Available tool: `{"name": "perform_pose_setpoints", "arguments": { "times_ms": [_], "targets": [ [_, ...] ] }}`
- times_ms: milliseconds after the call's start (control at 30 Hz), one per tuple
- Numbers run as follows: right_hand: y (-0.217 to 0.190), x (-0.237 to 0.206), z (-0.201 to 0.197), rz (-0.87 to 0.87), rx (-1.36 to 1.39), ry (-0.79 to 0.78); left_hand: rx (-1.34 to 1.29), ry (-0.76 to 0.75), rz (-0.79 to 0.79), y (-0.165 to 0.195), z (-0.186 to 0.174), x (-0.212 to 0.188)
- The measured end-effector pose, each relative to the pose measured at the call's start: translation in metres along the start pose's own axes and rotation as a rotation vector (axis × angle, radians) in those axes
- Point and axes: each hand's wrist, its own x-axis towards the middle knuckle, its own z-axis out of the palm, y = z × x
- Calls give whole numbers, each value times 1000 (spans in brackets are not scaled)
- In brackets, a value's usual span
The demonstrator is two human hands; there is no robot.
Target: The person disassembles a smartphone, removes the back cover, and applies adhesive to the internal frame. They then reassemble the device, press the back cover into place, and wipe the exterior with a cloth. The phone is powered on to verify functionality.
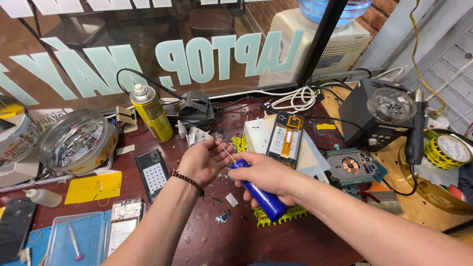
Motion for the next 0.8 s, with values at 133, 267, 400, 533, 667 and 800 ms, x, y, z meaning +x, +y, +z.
{"name": "perform_pose_setpoints", "arguments": {
  "times_ms": [133, 267, 400, 533, 667, 800],
  "targets": [
    [1, 0, -14, -52, 45, -53, -171, -2, -22, -10, 10, 22],
    [0, 2, -25, -57, 58, -63, -233, 61, 15, -24, 14, 53],
    [0, 8, -20, -76, 6, 1, -265, 126, 97, -27, 17, 79],
    [-7, 16, -14, -127, -62, 29, -272, 85, 148, -15, 18, 84],
    [-19, 20, -18, -69, -84, 35, -263, 85, 29, -9, 17, 80],
    [-22, 19, -15, -33, -189, 19, -289, 70, -69, -3, 6, 85]
  ]
}}
